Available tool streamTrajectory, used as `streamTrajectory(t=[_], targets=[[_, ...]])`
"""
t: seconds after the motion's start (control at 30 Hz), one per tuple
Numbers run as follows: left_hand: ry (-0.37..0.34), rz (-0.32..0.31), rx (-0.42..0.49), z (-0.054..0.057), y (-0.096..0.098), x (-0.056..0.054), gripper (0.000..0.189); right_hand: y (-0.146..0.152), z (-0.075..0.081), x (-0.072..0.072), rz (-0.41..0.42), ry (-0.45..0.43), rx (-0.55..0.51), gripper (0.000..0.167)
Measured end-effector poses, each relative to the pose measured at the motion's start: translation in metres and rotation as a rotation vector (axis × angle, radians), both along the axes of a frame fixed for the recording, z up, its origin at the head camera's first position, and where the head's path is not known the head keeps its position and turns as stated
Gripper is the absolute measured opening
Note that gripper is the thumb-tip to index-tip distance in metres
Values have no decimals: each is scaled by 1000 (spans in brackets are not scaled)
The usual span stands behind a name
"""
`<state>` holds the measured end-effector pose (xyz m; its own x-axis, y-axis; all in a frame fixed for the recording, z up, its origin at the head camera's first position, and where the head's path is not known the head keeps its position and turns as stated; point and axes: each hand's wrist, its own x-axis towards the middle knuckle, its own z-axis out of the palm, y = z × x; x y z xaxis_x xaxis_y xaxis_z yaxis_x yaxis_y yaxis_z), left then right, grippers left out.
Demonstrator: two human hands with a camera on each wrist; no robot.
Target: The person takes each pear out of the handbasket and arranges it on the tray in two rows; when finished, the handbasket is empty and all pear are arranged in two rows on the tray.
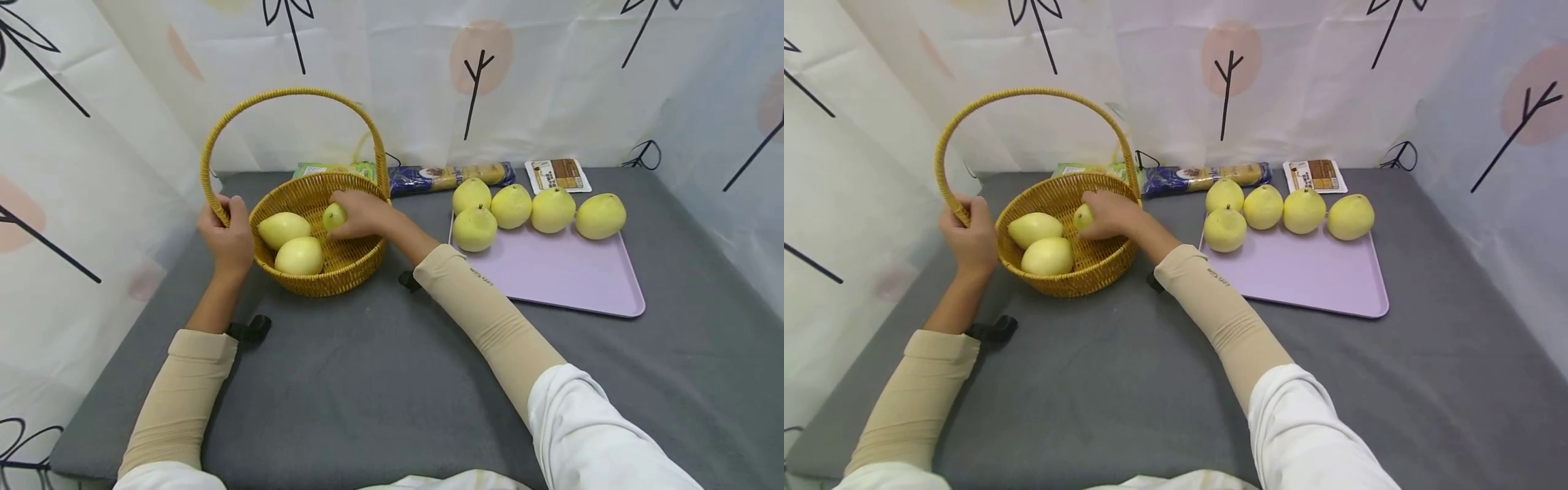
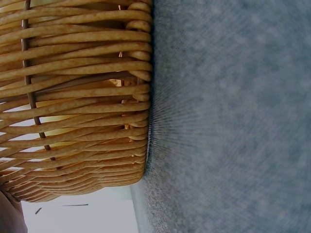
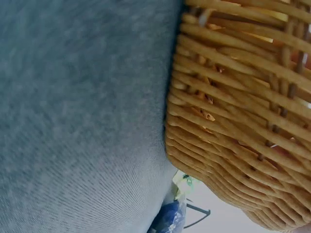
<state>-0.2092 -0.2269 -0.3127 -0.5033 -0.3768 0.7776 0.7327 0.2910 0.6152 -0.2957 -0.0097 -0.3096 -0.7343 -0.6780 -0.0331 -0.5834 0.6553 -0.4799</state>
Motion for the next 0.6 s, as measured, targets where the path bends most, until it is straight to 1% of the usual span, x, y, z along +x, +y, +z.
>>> streamTrajectory(t=[0.07,0.13,0.27,0.33,0.4,0.53,0.6], targets=[[-2,5,-3,0,-1,0,33,-1,-2,1,-17,26,-1,60],[-3,4,0,0,-2,-1,32,-2,-2,3,-51,29,-1,66],[4,11,14,-8,-9,-10,32,-3,-1,7,-113,17,-51,72],[-2,19,11,-13,-13,-16,32,-2,0,8,-128,27,-76,70],[-11,23,10,-17,-17,-20,31,0,0,10,-129,53,-78,65],[-22,25,12,-20,-19,-22,30,3,1,11,-93,107,-67,55],[-20,24,10,-20,-19,-22,31,4,1,11,-76,125,-70,54]])
